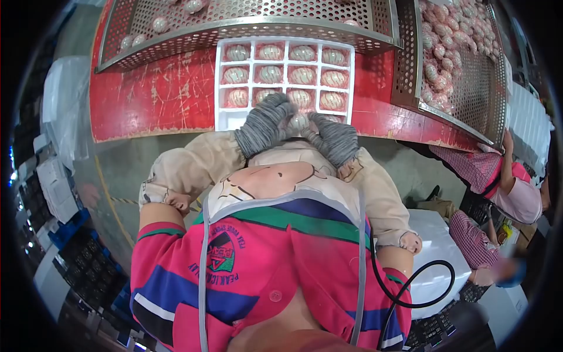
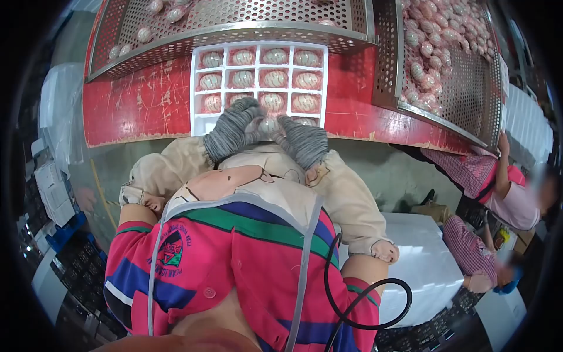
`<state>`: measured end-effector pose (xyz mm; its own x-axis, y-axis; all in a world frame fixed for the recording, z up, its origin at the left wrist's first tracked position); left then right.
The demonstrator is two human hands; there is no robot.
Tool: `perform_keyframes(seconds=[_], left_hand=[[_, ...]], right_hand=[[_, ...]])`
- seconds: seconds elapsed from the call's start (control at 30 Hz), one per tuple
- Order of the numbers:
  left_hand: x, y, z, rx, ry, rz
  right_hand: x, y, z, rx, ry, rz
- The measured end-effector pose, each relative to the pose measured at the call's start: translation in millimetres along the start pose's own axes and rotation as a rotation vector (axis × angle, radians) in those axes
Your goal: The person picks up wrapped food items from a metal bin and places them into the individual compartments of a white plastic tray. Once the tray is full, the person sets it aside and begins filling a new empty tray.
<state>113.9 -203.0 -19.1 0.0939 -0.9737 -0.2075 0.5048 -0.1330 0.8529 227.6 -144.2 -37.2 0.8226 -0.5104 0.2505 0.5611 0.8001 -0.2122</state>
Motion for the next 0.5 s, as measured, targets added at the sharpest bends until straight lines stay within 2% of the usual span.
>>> perform_keyframes(seconds=[0.03, 0.07, 0.1, 0.17, 0.27, 0.3, 0.37, 0.5], left_hand=[[5.8, -3.8, 3.4, -0.006, 0.007, 0.002], [11.0, -15.1, -4.3, -0.057, -0.086, 0.084], [13.5, -23.3, -11.0, -0.105, -0.182, 0.166], [11.3, -20.1, -13.5, -0.099, -0.169, 0.188], [7.7, -14.7, -24.1, -0.382, -0.19, 0.038], [4.5, -13.5, -24.5, -0.385, -0.187, 0.037], [8.0, -41.0, -41.8, -0.382, -0.429, 0.305], [8.6, -56.0, -50.3, -0.33, -0.417, 0.306]], right_hand=[[-4.1, -8.3, -2.3, 0.079, 0.05, 0.072], [-7.5, -3.6, -19.2, 0.116, -0.077, 0.046], [-11.3, -5.8, -20.0, 0.117, -0.076, 0.05], [-11.8, -5.4, -32.9, 0.181, -0.178, 0.037], [-17.9, -2.0, -44.6, 0.191, -0.218, 0.073], [-19.0, -2.2, -44.8, 0.193, -0.215, 0.075], [-19.7, -7.1, -43.9, 0.284, -0.213, 0.137], [-25.2, -9.0, -50.8, 0.273, -0.311, 0.16]])
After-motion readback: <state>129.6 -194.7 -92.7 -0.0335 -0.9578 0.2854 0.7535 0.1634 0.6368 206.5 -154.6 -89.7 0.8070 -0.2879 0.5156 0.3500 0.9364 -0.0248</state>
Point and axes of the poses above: each hand's wrist, its own x-axis away from the middle knuckle, its own z-axis out of the back of the hand, y = z × x, the point moved 10 cm from there along -x, towards the middle knuckle, and after that the axes turned 15 degrees about x, right-handed, at the moved point
